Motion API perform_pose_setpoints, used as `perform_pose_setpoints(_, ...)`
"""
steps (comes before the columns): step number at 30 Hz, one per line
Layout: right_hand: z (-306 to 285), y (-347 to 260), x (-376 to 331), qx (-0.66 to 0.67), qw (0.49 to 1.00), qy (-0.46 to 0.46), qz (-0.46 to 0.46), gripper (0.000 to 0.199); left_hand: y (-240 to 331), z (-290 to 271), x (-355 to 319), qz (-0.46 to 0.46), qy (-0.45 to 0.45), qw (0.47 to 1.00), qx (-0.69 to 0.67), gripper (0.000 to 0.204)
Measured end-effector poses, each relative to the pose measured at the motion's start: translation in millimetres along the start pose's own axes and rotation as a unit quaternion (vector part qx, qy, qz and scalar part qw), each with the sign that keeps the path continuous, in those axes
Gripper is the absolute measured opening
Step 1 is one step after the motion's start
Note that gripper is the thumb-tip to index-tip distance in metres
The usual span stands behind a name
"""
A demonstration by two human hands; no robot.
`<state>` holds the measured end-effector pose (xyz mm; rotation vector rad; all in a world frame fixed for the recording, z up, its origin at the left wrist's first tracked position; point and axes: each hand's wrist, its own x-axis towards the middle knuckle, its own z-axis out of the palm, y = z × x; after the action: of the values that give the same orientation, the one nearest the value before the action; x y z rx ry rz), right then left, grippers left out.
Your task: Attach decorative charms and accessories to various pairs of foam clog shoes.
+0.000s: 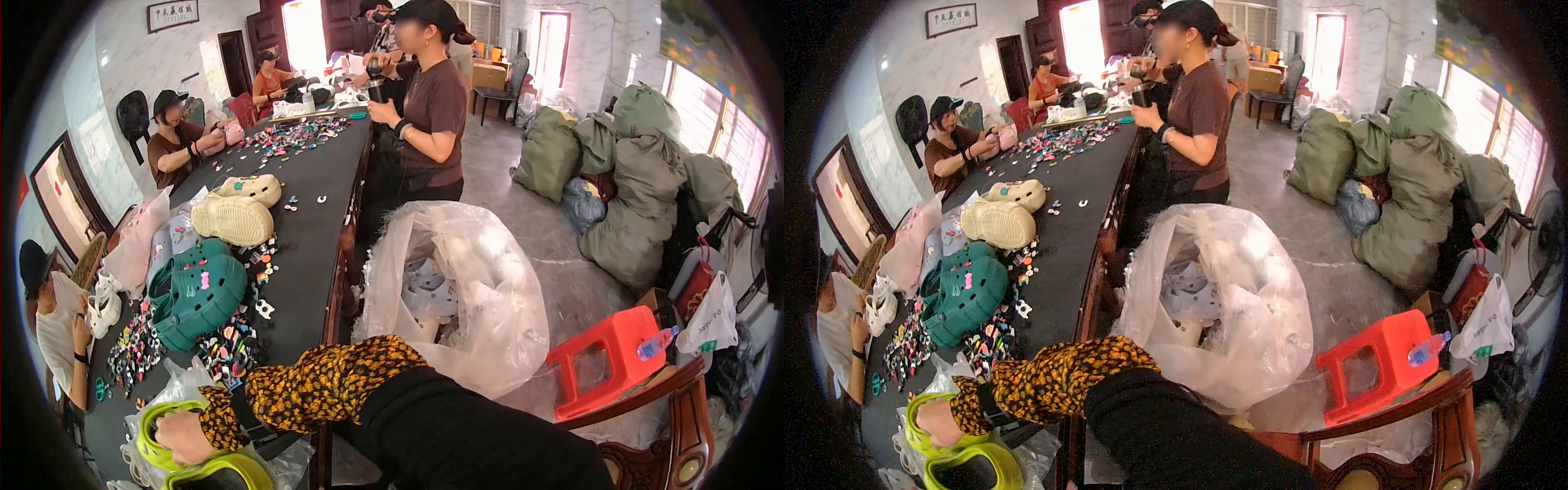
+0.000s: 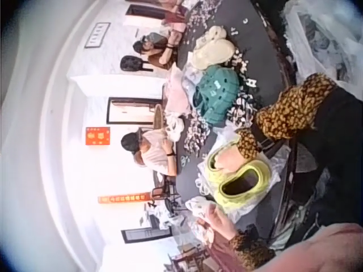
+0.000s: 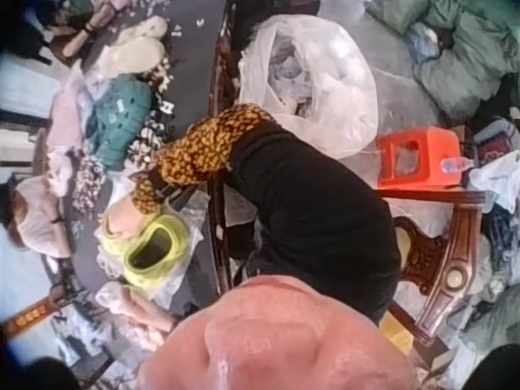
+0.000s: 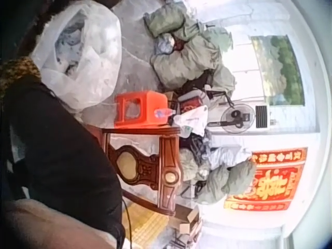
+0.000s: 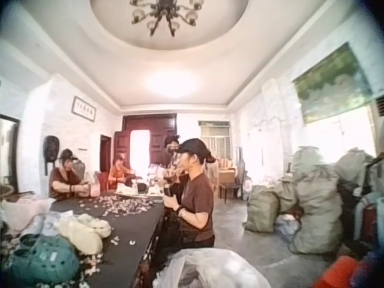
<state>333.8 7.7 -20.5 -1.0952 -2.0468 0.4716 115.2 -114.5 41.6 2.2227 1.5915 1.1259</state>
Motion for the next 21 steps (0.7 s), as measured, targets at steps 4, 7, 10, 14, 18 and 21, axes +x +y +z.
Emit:
perform_pose_setpoints(4,-12,-2,-21,0.012,0.998,0.004,-0.054,0.027,2,18,-10,0.019,-0.043,0.999,-0.016,0.027)
perform_pose_setpoints(7,-36,8,-37,0.028,0.997,-0.018,-0.068,0.023,4,24,-10,0.166,-0.044,0.980,0.098,0.028)
perform_pose_setpoints(10,-60,24,-62,0.020,0.997,-0.052,-0.057,0.021,1,32,-8,0.179,-0.051,0.977,0.100,0.032)
perform_pose_setpoints(14,-95,38,-98,0.005,0.996,-0.073,-0.041,0.025,-29,40,-12,0.076,-0.043,0.994,0.068,0.040)
perform_pose_setpoints(18,-121,51,-127,0.023,0.999,-0.039,-0.008,0.023,-14,46,-10,0.079,-0.021,0.993,0.089,0.039)
perform_pose_setpoints(21,-133,57,-151,0.080,0.989,-0.021,0.119,0.019,-10,55,-14,0.105,0.010,0.987,0.124,0.040)
